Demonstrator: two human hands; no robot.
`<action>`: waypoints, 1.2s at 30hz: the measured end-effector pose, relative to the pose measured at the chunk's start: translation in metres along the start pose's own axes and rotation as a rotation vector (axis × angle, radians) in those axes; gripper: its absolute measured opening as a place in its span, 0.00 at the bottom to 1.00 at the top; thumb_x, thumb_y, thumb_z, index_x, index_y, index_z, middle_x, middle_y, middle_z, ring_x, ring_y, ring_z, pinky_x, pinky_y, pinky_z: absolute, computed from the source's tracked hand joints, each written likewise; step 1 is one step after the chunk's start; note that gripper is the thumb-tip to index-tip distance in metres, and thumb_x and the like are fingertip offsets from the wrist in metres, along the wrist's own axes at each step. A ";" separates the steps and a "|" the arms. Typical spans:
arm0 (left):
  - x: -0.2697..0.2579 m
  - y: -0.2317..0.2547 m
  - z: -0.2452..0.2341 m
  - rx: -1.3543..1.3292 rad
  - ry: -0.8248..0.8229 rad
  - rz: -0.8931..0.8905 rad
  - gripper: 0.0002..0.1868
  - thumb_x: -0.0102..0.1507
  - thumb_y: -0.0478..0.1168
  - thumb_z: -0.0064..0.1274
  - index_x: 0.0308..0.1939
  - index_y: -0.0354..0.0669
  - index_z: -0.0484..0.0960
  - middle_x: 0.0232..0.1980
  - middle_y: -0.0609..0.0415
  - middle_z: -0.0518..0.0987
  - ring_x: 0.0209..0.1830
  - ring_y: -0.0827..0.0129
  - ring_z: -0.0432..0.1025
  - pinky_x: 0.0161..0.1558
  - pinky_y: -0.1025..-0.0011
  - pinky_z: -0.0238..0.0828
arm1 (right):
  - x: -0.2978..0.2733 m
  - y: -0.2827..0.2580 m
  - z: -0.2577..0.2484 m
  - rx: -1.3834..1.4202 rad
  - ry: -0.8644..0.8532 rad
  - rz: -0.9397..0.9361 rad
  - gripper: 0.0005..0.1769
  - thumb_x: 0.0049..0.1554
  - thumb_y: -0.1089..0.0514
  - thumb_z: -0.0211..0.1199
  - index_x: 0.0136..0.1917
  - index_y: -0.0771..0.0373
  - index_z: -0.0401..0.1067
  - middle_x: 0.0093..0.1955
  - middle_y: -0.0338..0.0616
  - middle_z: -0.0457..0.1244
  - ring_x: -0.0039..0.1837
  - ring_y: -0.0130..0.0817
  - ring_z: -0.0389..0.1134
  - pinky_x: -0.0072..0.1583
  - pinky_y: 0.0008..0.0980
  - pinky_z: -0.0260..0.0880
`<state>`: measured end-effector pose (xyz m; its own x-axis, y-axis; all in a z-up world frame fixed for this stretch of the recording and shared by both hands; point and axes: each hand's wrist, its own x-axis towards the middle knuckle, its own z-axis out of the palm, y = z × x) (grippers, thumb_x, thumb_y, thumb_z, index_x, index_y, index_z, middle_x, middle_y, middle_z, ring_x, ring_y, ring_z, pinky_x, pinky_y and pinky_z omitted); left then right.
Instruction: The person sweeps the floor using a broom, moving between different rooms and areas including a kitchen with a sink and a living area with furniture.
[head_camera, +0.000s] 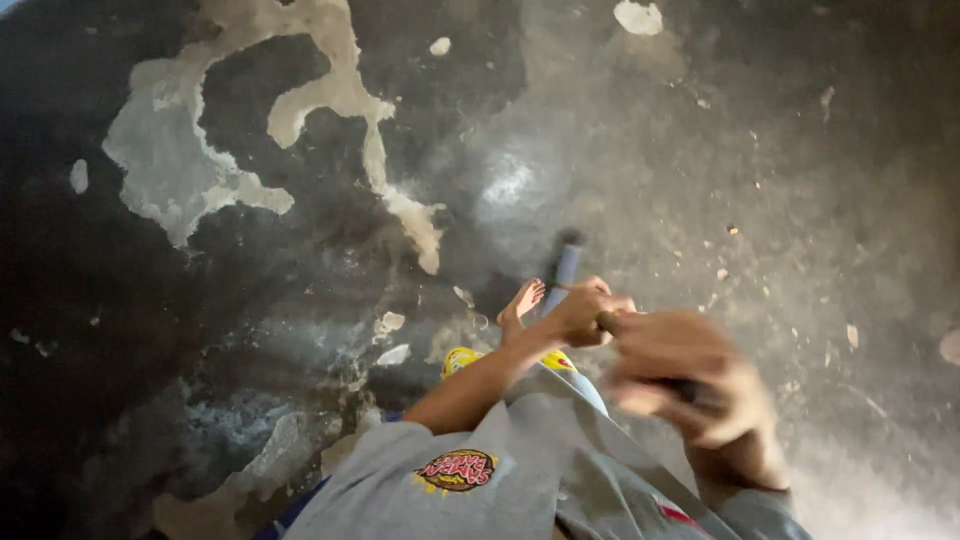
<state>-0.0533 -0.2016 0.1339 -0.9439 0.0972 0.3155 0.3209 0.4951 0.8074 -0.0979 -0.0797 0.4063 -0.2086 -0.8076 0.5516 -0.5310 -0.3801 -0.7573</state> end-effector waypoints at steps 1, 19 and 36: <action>0.009 -0.013 -0.020 0.000 0.094 0.024 0.14 0.57 0.36 0.55 0.45 0.52 0.86 0.36 0.55 0.85 0.37 0.60 0.78 0.55 0.63 0.69 | 0.001 0.018 -0.010 0.007 -0.008 -0.006 0.17 0.51 0.55 0.70 0.51 0.66 0.73 0.41 0.43 0.70 0.47 0.45 0.74 0.56 0.50 0.69; 0.075 -0.178 -0.080 -0.801 0.040 -0.237 0.28 0.61 0.43 0.55 0.64 0.45 0.67 0.63 0.53 0.66 0.72 0.68 0.63 0.70 0.69 0.63 | 0.165 0.236 0.027 -0.238 -0.720 0.506 0.11 0.58 0.58 0.67 0.36 0.64 0.72 0.36 0.57 0.65 0.40 0.54 0.66 0.46 0.47 0.63; 0.120 -0.480 -0.421 0.468 -0.198 -0.452 0.13 0.61 0.52 0.54 0.29 0.51 0.87 0.33 0.49 0.83 0.39 0.48 0.77 0.40 0.51 0.68 | 0.291 0.489 0.104 0.373 0.270 0.521 0.07 0.62 0.64 0.61 0.43 0.70 0.74 0.42 0.47 0.67 0.44 0.34 0.66 0.46 0.35 0.67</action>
<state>-0.2880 -0.7913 -0.0057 -0.9880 -0.0732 -0.1357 -0.1343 0.8411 0.5239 -0.3324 -0.5474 0.1603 -0.5822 -0.8048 0.1150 0.0011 -0.1422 -0.9898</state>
